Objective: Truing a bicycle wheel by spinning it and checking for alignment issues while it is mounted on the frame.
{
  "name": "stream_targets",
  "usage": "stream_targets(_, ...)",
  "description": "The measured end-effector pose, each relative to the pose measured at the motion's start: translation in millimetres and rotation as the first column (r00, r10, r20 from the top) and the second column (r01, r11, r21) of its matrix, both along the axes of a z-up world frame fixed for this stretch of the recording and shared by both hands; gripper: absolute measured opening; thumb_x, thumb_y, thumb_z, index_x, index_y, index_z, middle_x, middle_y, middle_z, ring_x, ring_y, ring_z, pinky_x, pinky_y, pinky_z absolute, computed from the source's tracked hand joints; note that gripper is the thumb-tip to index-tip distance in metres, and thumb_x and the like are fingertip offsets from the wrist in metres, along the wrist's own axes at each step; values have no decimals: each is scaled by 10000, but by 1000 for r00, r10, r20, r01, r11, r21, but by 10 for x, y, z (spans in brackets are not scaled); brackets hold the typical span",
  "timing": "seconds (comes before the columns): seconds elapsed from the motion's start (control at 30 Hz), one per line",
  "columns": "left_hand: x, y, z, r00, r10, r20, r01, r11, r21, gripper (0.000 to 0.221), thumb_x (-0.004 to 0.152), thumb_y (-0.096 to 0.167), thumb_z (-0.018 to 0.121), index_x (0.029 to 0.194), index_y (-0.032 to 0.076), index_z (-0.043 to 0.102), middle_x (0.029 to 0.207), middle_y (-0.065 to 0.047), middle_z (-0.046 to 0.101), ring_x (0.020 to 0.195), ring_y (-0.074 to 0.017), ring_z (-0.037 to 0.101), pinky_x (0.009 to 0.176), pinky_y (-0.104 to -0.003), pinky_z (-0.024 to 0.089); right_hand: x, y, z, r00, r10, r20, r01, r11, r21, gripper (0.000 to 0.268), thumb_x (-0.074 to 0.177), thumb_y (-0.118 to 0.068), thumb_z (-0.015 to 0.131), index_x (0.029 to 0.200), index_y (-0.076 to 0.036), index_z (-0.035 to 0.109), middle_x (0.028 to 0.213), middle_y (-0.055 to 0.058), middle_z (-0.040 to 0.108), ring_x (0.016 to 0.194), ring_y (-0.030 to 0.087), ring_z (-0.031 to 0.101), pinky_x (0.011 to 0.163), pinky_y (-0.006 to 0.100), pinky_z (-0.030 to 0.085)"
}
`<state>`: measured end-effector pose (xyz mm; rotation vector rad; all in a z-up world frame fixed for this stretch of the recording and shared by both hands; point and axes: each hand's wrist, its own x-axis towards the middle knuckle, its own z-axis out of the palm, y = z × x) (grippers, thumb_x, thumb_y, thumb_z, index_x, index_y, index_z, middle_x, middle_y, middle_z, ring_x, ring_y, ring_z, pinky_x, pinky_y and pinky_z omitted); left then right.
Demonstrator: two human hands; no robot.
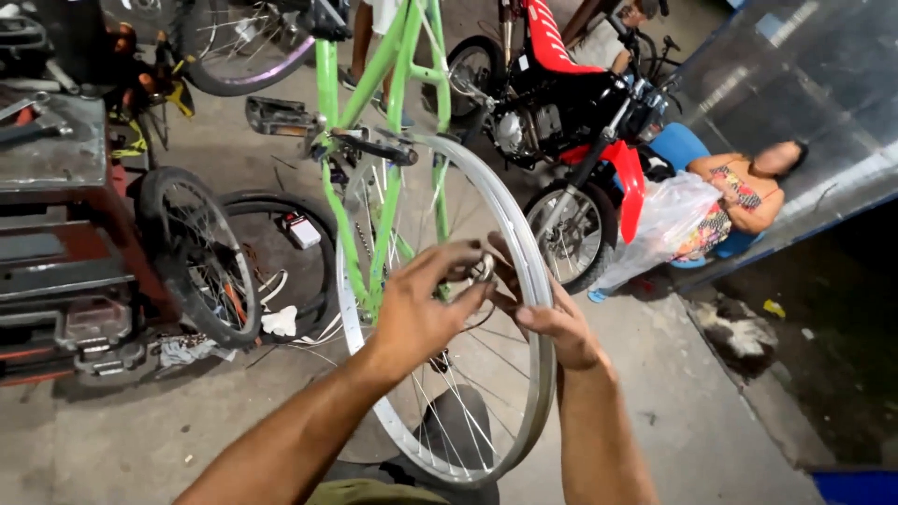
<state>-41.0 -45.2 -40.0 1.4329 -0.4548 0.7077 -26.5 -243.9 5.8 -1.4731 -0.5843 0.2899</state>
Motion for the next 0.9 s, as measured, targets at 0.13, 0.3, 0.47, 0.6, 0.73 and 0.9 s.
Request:
stream_targets(0.13, 306, -102, -88, 1000, -13, 16, 14, 999, -36, 285, 831, 157, 862, 1088, 83, 763, 1079, -165, 787, 957, -400, 774, 783, -412, 663, 72, -480, -543, 984, -165, -63, 168, 985, 39, 682, 703, -160, 759, 1291, 32, 471, 918, 70, 464, 682, 126, 511, 507, 267, 486)
stream_targets(0.3, 323, -209, -126, 999, -9, 39, 9, 1000, 6, 267, 877, 169, 844, 1126, 100, 775, 1144, -151, 788, 1007, -376, 778, 830, -435, 647, -220, -71, -212, 994, -103, -47, 109, 980, 164, 605, 678, -124, 780, 1193, 45, 510, 789, 66, 436, 521, 97, 473, 515, 276, 503)
stream_targets(0.47, 285, -234, -59, 997, -53, 60, 56, 997, -43, 256, 867, 129, 856, 1110, 89, 786, 1130, -181, 793, 1023, -399, 771, 841, -465, 644, -33, -509, -813, 995, -86, -51, 94, 980, 175, 755, 683, -117, 781, 1333, 47, 434, 1062, 155, 477, 985, 231, 480, 1126, 631, 381)
stream_targets(0.6, 296, -179, -88, 984, -122, 127, 102, 983, 155, 300, 997, 233, 702, 1219, 33, 715, 1278, -185, 749, 1159, -325, 766, 976, -449, 665, -285, -295, -277, 996, -62, -61, 57, 995, -83, 922, 817, -286, 758, 1579, 6, 329, 770, -72, 294, 590, 57, 292, 1131, 416, 519)
stream_targets(0.73, 309, -113, 20, 975, -170, 143, 135, 964, 227, 296, 981, 266, 716, 1192, 62, 747, 1274, -173, 753, 1168, -320, 762, 992, -448, 649, -324, -233, -257, 998, 47, 35, -48, 998, 41, 1003, 879, -341, 803, 1627, -36, 209, 1683, 183, 316, 1542, 340, 379, 1284, 640, 309)
stream_targets(0.9, 281, -63, 152, 941, -211, -264, 300, 882, 365, 329, 856, 174, 835, 1173, 99, 796, 1099, -37, 805, 989, -145, 779, 798, -260, 682, -451, -322, -258, 981, -196, 14, 193, 953, -235, 965, 769, -340, 825, 1574, -79, 361, 1274, 121, 600, 1240, 234, 575, 1065, 412, 510)
